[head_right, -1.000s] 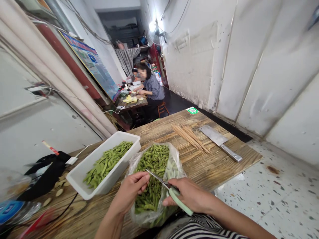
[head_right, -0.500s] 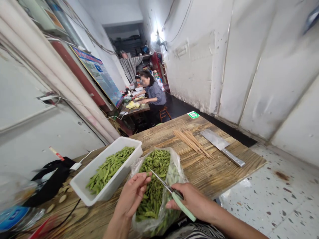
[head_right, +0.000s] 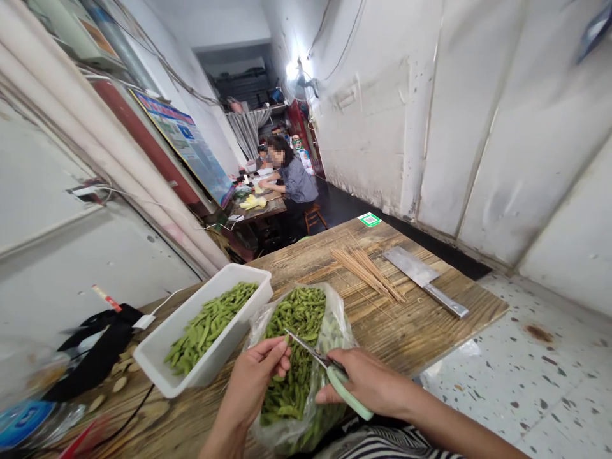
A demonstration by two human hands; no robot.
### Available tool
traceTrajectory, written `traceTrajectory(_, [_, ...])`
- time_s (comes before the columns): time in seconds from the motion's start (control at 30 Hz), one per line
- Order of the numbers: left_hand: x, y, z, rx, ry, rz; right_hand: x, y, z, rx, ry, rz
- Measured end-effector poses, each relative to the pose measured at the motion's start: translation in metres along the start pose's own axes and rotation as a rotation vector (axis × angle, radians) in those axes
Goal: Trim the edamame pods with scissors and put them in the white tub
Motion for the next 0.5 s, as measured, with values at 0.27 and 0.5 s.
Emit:
traceTrajectory(0.27, [0.001,0.001,-0.003,-0.007,-0.002,0.025,0.003,-0.004,0.000,0.055,0.034,-0.034])
traceTrajectory(0.5, [-0.003,-0.005,-0.010,0.093,0.025,0.040,0.003,-0.010,0.004,0.076,0.018,-0.016])
Point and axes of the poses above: each hand's wrist, its own x-axis towards the middle knuckle, its own y-axis out of the back of the hand, z = x × y, the point moved 6 cm from there along x, towards the middle knuckle, and after that the axes turned 15 degrees about y, right-handed, at the moved point
